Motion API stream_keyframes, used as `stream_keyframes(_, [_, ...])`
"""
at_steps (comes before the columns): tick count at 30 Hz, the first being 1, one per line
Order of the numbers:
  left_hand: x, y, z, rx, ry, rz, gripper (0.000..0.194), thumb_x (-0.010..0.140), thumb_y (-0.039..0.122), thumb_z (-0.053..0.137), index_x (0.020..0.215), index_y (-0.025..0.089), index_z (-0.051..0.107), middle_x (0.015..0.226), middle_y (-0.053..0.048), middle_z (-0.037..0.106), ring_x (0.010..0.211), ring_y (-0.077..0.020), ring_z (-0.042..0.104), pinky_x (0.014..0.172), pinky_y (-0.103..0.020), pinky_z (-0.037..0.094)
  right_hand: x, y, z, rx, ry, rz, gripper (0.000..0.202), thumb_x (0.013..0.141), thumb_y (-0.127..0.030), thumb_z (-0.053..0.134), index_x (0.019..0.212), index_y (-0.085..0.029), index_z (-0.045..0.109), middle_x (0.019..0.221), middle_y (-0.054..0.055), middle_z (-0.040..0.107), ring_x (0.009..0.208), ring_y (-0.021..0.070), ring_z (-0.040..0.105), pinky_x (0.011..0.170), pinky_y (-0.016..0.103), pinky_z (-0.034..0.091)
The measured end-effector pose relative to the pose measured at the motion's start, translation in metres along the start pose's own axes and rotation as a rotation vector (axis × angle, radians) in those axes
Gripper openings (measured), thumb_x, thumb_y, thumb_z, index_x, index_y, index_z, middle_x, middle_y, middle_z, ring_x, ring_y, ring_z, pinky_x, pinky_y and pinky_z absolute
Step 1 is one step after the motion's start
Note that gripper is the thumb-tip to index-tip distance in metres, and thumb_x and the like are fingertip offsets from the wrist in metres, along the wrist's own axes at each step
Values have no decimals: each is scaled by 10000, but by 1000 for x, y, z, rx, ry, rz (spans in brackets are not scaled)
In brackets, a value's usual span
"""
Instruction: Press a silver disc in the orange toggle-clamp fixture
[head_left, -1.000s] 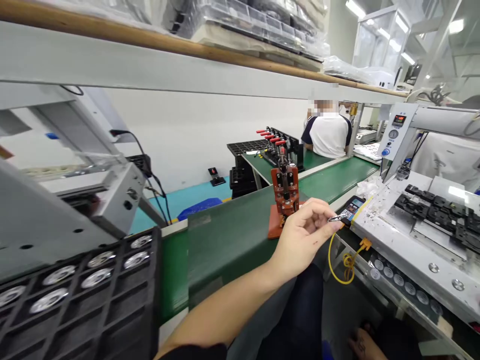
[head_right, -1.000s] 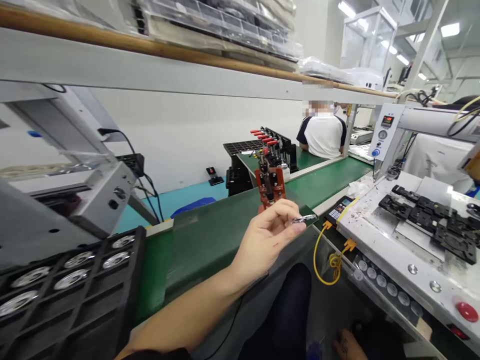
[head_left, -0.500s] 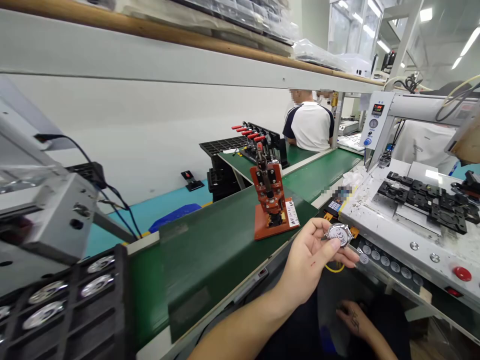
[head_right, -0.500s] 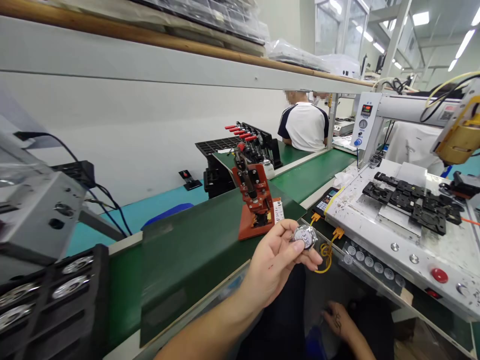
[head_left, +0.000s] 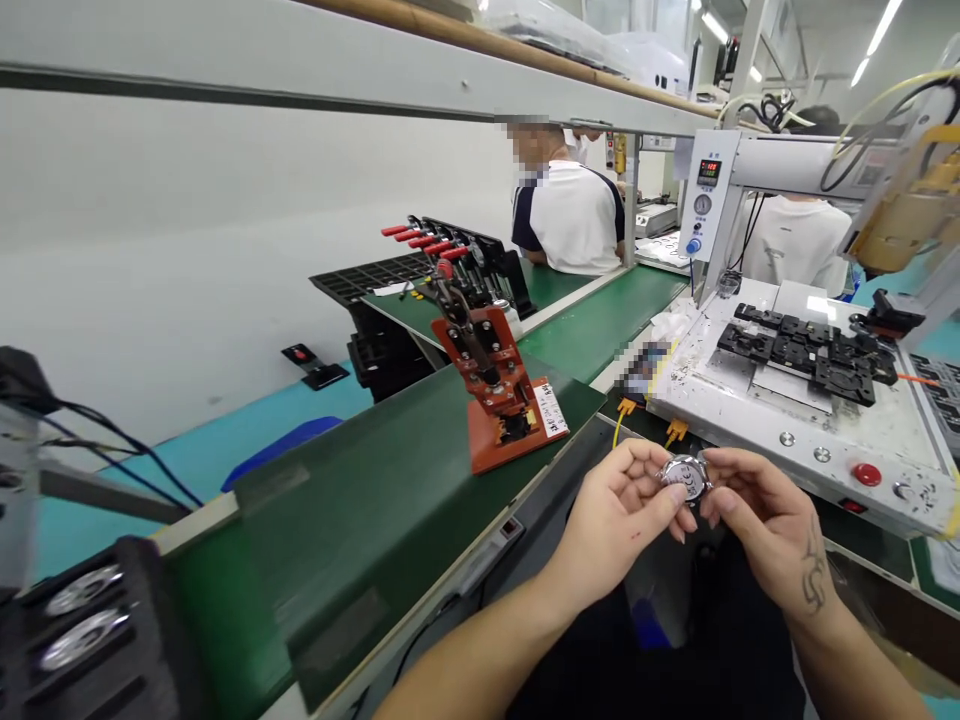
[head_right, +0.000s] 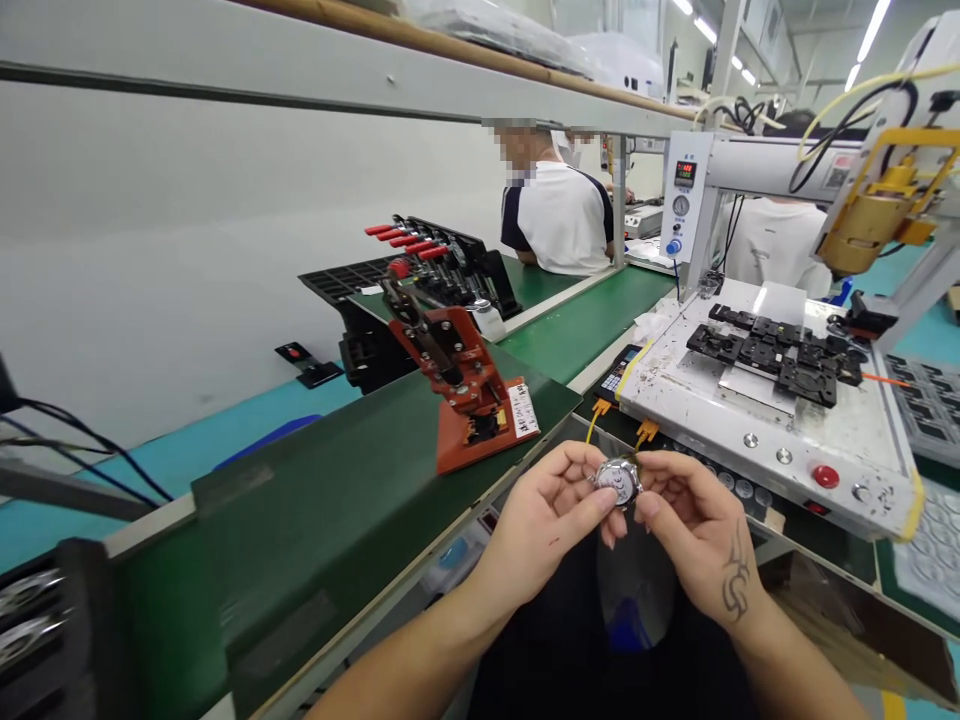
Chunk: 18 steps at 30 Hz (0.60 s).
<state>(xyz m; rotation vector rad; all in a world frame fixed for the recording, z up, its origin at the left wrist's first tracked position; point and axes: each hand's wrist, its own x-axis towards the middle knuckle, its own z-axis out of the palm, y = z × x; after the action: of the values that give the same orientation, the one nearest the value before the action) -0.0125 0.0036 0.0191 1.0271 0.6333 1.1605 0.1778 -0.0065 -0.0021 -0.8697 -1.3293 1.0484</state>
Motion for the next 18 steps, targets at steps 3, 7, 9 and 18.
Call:
stream_keyframes(3, [-1, -1, 0, -23, -31, 7, 385, 883, 370, 907, 1037, 179, 610, 844, -30, 744, 699, -181, 757, 644, -288, 630, 6, -9, 7, -64, 23, 33, 247, 929, -339, 806, 1149, -228, 790, 890, 30, 798, 672, 117, 702, 634, 244, 658])
stream_keyframes(7, [-2, -3, -4, -86, -67, 9, 415, 863, 311, 927, 1102, 179, 615, 903, -41, 765, 769, -213, 796, 705, -321, 662, 8, -6, 7, -33, 38, 55, 255, 945, -339, 788, 1161, -204, 778, 878, 33, 782, 648, 110, 690, 579, 227, 638])
stream_keyframes(9, [-2, -4, -6, -112, -76, -12, 413, 864, 297, 926, 1111, 179, 617, 894, -40, 771, 779, -217, 803, 718, -322, 665, 7, -3, 5, 6, 33, 63, 257, 954, -326, 778, 1184, -212, 768, 876, 24, 772, 643, 105, 686, 579, 228, 635])
stream_keyframes(18, [1, -5, -11, -99, -20, -38, 337, 904, 362, 888, 1046, 153, 666, 778, -21, 736, 655, -150, 724, 612, -250, 597, 3, -10, 6, -42, 37, 57, 270, 948, -333, 785, 1187, -210, 767, 850, 23, 781, 631, 118, 705, 609, 249, 663])
